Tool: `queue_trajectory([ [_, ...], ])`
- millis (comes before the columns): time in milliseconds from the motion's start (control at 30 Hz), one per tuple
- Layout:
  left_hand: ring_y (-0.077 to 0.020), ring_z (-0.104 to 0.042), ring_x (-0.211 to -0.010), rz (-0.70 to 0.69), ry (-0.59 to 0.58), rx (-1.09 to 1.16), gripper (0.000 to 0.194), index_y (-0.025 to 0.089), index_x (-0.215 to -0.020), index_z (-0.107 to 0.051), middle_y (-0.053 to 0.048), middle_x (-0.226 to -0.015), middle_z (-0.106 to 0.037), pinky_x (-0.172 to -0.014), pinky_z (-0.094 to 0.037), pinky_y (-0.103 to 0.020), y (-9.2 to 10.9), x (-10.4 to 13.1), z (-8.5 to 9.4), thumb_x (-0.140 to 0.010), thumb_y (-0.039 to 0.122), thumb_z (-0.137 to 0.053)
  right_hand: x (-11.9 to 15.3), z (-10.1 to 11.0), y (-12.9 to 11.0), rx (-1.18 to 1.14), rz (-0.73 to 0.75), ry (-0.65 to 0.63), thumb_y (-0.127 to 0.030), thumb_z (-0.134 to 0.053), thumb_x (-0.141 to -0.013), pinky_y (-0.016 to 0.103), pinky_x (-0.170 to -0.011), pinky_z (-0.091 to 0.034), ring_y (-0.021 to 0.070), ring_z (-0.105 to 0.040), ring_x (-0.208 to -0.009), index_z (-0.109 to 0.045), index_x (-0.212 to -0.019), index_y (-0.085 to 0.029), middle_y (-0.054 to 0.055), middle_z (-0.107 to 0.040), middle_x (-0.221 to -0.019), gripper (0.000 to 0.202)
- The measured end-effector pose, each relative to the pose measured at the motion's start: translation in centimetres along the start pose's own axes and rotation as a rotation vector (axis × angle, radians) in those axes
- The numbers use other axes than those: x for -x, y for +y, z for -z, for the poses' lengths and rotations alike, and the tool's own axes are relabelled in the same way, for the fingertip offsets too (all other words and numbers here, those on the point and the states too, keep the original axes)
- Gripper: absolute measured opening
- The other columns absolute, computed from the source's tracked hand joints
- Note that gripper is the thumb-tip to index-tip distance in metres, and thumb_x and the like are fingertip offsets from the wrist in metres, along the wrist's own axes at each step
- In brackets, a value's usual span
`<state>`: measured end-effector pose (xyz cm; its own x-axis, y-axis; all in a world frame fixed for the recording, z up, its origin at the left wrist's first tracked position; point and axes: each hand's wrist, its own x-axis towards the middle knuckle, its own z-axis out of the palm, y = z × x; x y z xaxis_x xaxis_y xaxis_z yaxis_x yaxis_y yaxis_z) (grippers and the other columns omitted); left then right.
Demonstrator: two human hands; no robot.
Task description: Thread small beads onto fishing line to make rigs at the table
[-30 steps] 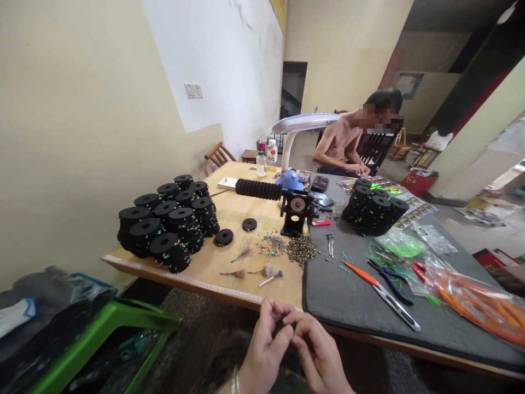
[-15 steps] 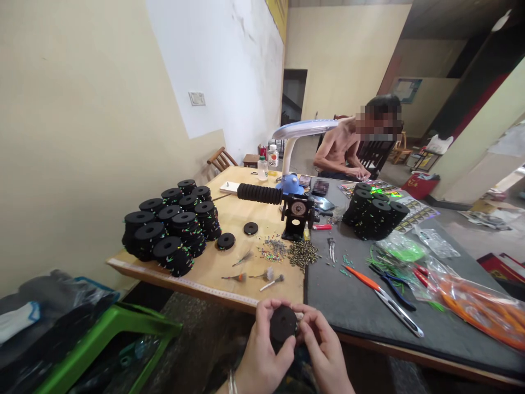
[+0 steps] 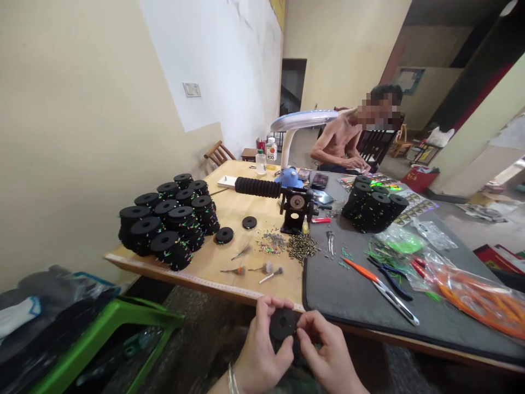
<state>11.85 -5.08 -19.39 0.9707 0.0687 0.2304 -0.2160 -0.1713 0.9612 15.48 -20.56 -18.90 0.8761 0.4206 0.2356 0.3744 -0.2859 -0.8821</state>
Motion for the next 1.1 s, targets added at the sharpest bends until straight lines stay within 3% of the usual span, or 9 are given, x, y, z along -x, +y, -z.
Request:
queue_trajectory([
  [467, -0.0217, -0.06, -0.096, 0.045, -0.081, -0.153, 0.051, 0.022, -0.107, -0.04, -0.005, -0.104, -0.059, -0.089, -0.046, -0.037, 0.4, 0.7, -0.4, -0.065, -0.001, -0.055, 1.2, 0.2, -0.4, 0.165, -0.001, -0.124, -0.016, -0.049, -0.081, 0.019, -0.05, -0.039, 0.0113, -0.052, -0.052, -0.049, -0.075, -0.021, -0.003, -0.054, -0.062, 0.008],
  [1100, -0.0198, -0.06, -0.092, 0.042, -0.104, -0.127, 0.047, 0.024, -0.099, -0.037, -0.003, -0.101, -0.058, -0.084, -0.046, -0.034, 0.6, 0.5, -0.5, -0.062, 0.0, -0.054, 1.2, 0.5, -1.0, 0.147, 0.038, -0.027, -0.015, -0.05, -0.075, 0.017, -0.045, -0.035, 0.0088, -0.045, -0.047, -0.045, -0.069, -0.021, -0.006, -0.047, -0.056, 0.01],
])
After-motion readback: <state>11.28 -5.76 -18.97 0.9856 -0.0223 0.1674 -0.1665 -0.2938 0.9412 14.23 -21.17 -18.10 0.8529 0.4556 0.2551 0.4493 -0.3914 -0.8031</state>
